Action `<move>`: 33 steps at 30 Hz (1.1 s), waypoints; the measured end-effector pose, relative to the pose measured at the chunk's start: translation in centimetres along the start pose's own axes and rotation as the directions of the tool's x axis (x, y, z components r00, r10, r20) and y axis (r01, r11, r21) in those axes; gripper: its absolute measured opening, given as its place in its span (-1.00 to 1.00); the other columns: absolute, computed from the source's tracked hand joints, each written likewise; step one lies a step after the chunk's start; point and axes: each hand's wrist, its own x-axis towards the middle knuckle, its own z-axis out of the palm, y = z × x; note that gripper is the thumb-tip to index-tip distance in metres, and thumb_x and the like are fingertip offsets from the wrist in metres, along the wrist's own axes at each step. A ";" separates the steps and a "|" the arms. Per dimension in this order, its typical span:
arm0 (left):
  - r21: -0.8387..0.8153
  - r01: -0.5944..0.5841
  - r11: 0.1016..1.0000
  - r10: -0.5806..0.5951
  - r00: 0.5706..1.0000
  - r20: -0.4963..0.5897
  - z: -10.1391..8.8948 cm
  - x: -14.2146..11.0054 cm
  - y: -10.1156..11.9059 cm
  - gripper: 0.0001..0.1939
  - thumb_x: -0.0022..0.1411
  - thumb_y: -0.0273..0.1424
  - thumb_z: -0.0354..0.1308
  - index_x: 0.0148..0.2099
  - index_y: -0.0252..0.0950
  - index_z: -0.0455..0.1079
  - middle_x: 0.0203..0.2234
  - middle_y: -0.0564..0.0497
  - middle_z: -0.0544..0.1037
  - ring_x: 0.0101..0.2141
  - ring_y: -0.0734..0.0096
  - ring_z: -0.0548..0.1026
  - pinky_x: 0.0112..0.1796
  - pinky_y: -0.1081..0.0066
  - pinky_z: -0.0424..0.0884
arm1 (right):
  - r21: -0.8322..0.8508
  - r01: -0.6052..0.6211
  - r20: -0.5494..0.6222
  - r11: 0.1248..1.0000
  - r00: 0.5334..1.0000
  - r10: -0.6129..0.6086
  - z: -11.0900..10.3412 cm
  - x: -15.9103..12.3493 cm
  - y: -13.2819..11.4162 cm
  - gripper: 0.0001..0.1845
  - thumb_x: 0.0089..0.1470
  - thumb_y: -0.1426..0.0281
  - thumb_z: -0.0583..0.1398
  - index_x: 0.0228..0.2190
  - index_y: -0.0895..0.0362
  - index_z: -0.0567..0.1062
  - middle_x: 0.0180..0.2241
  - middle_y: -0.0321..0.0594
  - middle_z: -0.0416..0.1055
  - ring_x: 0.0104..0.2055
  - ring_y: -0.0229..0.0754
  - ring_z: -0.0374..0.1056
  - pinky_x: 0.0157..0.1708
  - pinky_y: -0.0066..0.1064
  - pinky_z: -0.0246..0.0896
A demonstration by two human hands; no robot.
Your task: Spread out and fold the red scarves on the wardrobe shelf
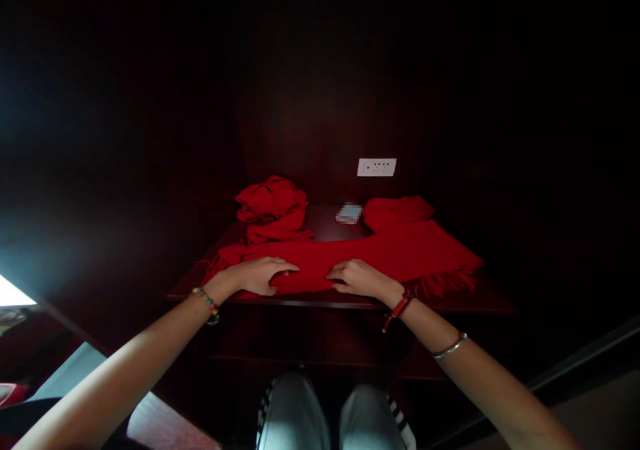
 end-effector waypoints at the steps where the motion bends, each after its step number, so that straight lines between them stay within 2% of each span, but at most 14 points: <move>1: 0.007 -0.007 1.000 0.007 1.000 0.012 -0.1 0.0 0.1 -0.31 -0.08 -0.53 0.08 0.14 -0.18 0.05 0.02 0.00 0.28 -0.06 0.35 0.28 -0.06 0.42 0.19 | -0.023 -0.005 0.009 1.000 1.000 0.005 -0.1 0.0 -0.1 -0.74 0.03 0.41 0.08 -0.21 0.13 0.43 -0.30 -0.15 0.42 -0.28 -0.23 0.33 -0.28 -0.48 0.12; 5: 0.031 -0.023 0.999 0.023 0.999 0.024 0.1 0.0 -0.2 -0.28 -0.13 -0.62 0.04 0.14 -0.20 0.07 0.02 0.00 0.28 -0.05 0.36 0.28 -0.07 0.44 0.19 | -0.109 -0.008 0.033 0.994 0.999 0.012 -0.2 0.3 -0.7 -0.74 0.03 0.41 0.06 -0.21 0.14 0.42 -0.31 -0.14 0.43 -0.31 -0.23 0.33 -0.33 -0.48 0.10; 8: 0.052 -0.013 0.999 0.013 1.000 -0.013 0.6 0.0 -0.7 -0.34 -0.11 -0.66 -0.03 0.11 -0.23 0.12 -0.03 0.00 0.33 -0.08 0.41 0.31 -0.08 0.47 0.19 | -0.124 -0.015 0.040 0.992 0.999 0.020 -0.2 0.8 -1.1 -0.76 0.06 0.43 0.03 -0.23 0.15 0.42 -0.31 -0.13 0.43 -0.31 -0.23 0.33 -0.34 -0.48 0.08; 11: 0.046 0.018 0.999 -0.016 0.998 -0.063 0.9 0.0 -1.1 -0.51 0.00 -0.58 -0.03 0.04 -0.27 0.20 -0.10 -0.02 0.38 -0.14 0.41 0.34 -0.11 0.47 0.21 | -0.110 -0.015 0.028 0.994 0.999 0.019 -0.2 1.4 -1.5 -0.75 0.08 0.40 0.01 -0.23 0.15 0.41 -0.31 -0.13 0.42 -0.28 -0.23 0.32 -0.33 -0.49 0.08; 14: 0.058 0.021 0.998 -0.017 0.998 -0.067 0.9 -0.1 -0.7 -0.72 0.05 -0.42 0.01 -0.13 -0.28 0.29 -0.23 -0.01 0.42 -0.25 0.40 0.38 -0.20 0.47 0.25 | -0.109 0.007 0.026 0.994 1.000 -0.004 -0.1 1.8 -1.9 -0.75 0.08 0.37 0.02 -0.25 0.16 0.42 -0.32 -0.14 0.42 -0.27 -0.22 0.31 -0.33 -0.48 0.08; 17: 0.113 0.005 0.994 0.001 0.999 -0.054 0.7 0.0 -0.1 -0.82 0.02 -0.45 0.02 -0.26 -0.29 0.30 -0.33 0.01 0.41 -0.33 0.40 0.37 -0.27 0.48 0.26 | -0.109 0.017 0.032 0.994 0.999 -0.013 0.0 2.1 -2.1 -0.77 0.08 0.40 0.02 -0.27 0.17 0.43 -0.32 -0.13 0.41 -0.26 -0.22 0.30 -0.33 -0.48 0.08; 21: 0.148 -0.005 0.989 0.015 0.998 -0.065 0.8 0.0 0.1 -0.67 -0.06 -0.62 -0.05 -0.19 -0.28 0.26 -0.29 0.00 0.39 -0.29 0.41 0.36 -0.27 0.49 0.25 | -0.072 0.008 0.019 0.997 1.000 -0.007 0.2 2.3 -2.2 -0.77 0.08 0.41 0.02 -0.27 0.17 0.43 -0.31 -0.12 0.40 -0.23 -0.23 0.29 -0.29 -0.48 0.08; 24: 0.128 -0.020 0.992 0.030 0.997 -0.071 1.1 -0.1 -0.2 -0.56 -0.09 -0.68 -0.07 -0.12 -0.26 0.23 -0.24 0.00 0.39 -0.23 0.41 0.35 -0.24 0.50 0.23 | -0.034 -0.003 -0.003 0.999 1.000 0.003 0.4 2.4 -2.3 -0.75 0.09 0.38 0.02 -0.24 0.15 0.42 -0.28 -0.13 0.39 -0.21 -0.23 0.29 -0.26 -0.48 0.08; 27: 0.105 -0.005 0.994 0.014 0.996 -0.089 1.2 -0.2 -0.3 -0.66 -0.02 -0.61 -0.04 -0.14 -0.27 0.25 -0.27 0.00 0.40 -0.25 0.41 0.36 -0.25 0.49 0.23 | -0.049 0.003 0.012 0.999 1.000 -0.003 0.5 2.6 -2.5 -0.76 0.08 0.40 0.02 -0.26 0.16 0.43 -0.29 -0.12 0.40 -0.22 -0.23 0.29 -0.26 -0.48 0.08; 30: 0.106 0.014 0.994 -0.003 0.995 -0.102 1.2 -0.1 -0.1 -0.83 0.07 -0.44 0.01 -0.22 -0.29 0.28 -0.34 0.00 0.40 -0.32 0.40 0.37 -0.28 0.47 0.25 | -0.105 0.010 0.047 0.994 0.999 -0.005 0.4 2.9 -2.7 -0.78 0.06 0.44 0.03 -0.30 0.18 0.45 -0.32 -0.12 0.41 -0.24 -0.22 0.30 -0.29 -0.48 0.08; 33: 0.126 0.014 0.992 -0.003 0.996 -0.093 1.2 0.1 0.0 -0.84 0.08 -0.37 0.03 -0.25 -0.29 0.29 -0.35 -0.01 0.40 -0.34 0.40 0.37 -0.29 0.47 0.26 | -0.145 -0.009 0.056 0.989 0.998 0.017 0.3 3.2 -2.9 -0.79 0.05 0.45 0.03 -0.30 0.18 0.44 -0.32 -0.11 0.43 -0.26 -0.21 0.32 -0.32 -0.48 0.08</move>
